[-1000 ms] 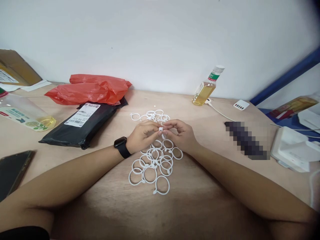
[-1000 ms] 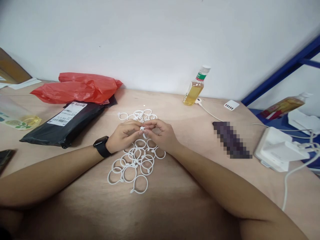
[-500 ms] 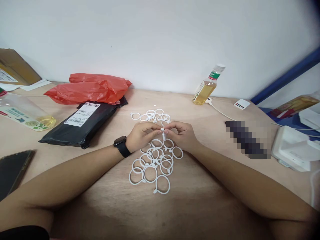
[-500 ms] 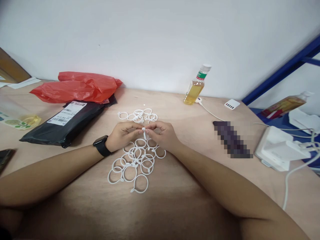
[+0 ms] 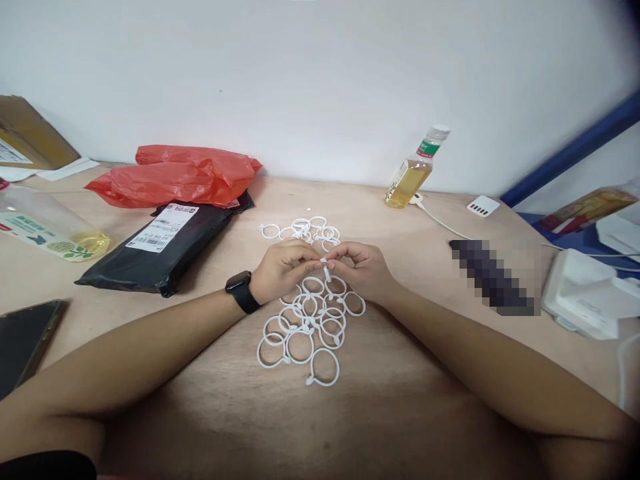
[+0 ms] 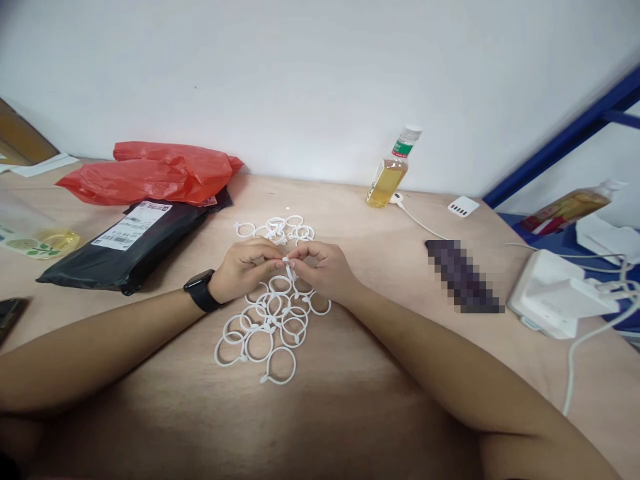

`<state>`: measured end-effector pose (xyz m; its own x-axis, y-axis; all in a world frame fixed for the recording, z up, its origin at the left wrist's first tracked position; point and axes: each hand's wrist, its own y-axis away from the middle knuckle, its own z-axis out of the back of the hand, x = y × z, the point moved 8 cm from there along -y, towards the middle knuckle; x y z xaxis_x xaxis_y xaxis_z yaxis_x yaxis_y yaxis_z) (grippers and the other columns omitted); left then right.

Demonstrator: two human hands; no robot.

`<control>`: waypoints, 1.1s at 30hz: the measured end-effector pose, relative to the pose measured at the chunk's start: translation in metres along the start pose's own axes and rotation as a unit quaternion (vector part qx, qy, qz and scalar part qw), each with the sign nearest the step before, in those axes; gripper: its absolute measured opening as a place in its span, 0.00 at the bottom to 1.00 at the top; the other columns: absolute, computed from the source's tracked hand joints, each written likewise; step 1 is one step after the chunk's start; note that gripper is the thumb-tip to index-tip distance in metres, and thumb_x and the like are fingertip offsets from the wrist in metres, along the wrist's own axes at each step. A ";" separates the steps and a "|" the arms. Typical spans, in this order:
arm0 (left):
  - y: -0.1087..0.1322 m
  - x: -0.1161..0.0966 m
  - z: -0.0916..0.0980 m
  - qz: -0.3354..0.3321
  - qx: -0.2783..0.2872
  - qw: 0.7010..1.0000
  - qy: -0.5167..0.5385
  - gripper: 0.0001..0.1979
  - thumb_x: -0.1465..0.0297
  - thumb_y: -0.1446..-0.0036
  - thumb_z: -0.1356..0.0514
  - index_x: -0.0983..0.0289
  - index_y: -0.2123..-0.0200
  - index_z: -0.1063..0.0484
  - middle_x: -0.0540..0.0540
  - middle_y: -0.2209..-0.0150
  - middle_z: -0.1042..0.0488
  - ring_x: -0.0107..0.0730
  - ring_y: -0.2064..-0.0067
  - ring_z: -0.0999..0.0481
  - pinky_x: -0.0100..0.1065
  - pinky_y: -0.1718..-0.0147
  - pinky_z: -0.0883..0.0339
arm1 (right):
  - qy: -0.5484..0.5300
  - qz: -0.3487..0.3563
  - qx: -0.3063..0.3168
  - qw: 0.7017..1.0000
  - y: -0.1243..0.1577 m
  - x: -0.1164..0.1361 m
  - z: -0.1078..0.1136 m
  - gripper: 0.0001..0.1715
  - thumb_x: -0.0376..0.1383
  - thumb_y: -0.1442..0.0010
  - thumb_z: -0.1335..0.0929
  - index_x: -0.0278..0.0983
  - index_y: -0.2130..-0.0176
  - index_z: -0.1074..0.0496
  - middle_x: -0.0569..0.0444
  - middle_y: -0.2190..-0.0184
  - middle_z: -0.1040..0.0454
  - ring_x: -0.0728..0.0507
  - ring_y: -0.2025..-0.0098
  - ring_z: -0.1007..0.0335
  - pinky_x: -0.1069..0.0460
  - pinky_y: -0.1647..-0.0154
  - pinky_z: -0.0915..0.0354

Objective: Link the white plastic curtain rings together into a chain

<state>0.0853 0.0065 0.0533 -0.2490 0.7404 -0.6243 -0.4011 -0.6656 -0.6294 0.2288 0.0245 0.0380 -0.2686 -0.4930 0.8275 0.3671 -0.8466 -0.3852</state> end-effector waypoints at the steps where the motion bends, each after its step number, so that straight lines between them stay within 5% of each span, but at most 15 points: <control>1: 0.000 0.000 0.000 -0.001 0.000 1.000 0.000 0.11 0.62 0.38 0.38 0.63 0.67 0.23 0.55 0.69 0.21 0.29 0.67 0.23 0.31 0.65 0.30 | -0.001 0.000 0.001 1.000 0.000 0.000 0.000 0.06 0.38 0.43 0.29 0.38 0.68 0.22 0.56 0.73 0.21 0.48 0.71 0.27 0.52 0.67 0.31; 8: 0.000 0.001 -0.002 0.008 0.009 1.000 0.005 0.12 0.61 0.37 0.40 0.63 0.68 0.24 0.55 0.69 0.22 0.30 0.66 0.24 0.32 0.65 0.30 | -0.008 -0.013 0.004 1.000 0.000 -0.003 -0.001 0.07 0.38 0.43 0.29 0.38 0.68 0.22 0.57 0.74 0.22 0.48 0.72 0.27 0.53 0.68 0.31; 15: 0.000 -0.007 0.006 -0.002 -0.028 0.999 -0.028 0.07 0.66 0.38 0.39 0.63 0.67 0.27 0.56 0.63 0.22 0.33 0.60 0.24 0.37 0.57 0.31 | 0.008 0.013 -0.061 0.998 -0.004 -0.010 0.011 0.10 0.42 0.40 0.30 0.40 0.62 0.21 0.53 0.66 0.19 0.44 0.64 0.23 0.48 0.60 0.28; 20: 0.002 -0.021 -0.005 -0.047 0.053 0.997 -0.031 0.06 0.67 0.39 0.40 0.61 0.68 0.28 0.56 0.59 0.21 0.36 0.56 0.24 0.42 0.52 0.35 | 0.190 0.079 -0.012 0.979 -0.018 -0.019 0.016 0.11 0.40 0.37 0.33 0.41 0.57 0.22 0.50 0.58 0.20 0.40 0.54 0.26 0.42 0.48 0.34; 24: 0.004 -0.028 -0.015 -0.074 0.114 0.990 -0.027 0.06 0.65 0.40 0.40 0.60 0.67 0.26 0.55 0.61 0.20 0.36 0.58 0.23 0.42 0.51 0.36 | 0.293 0.053 0.011 0.955 -0.022 -0.037 0.015 0.16 0.44 0.37 0.33 0.42 0.53 0.22 0.48 0.51 0.23 0.37 0.47 0.31 0.38 0.44 0.39; 33: 0.000 -0.007 -0.002 -0.010 0.022 0.999 -0.026 0.08 0.68 0.38 0.41 0.62 0.69 0.27 0.54 0.67 0.21 0.33 0.63 0.24 0.39 0.57 0.33 | 0.348 0.017 0.018 0.937 -0.020 -0.050 0.017 0.18 0.32 0.40 0.35 0.41 0.52 0.23 0.48 0.51 0.24 0.36 0.47 0.34 0.39 0.47 0.43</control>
<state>0.0892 0.0012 0.0571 -0.2848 0.7581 -0.5867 -0.4444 -0.6467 -0.6199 0.2500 0.0696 0.0113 -0.7677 -0.5416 0.3425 0.4129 -0.8268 -0.3821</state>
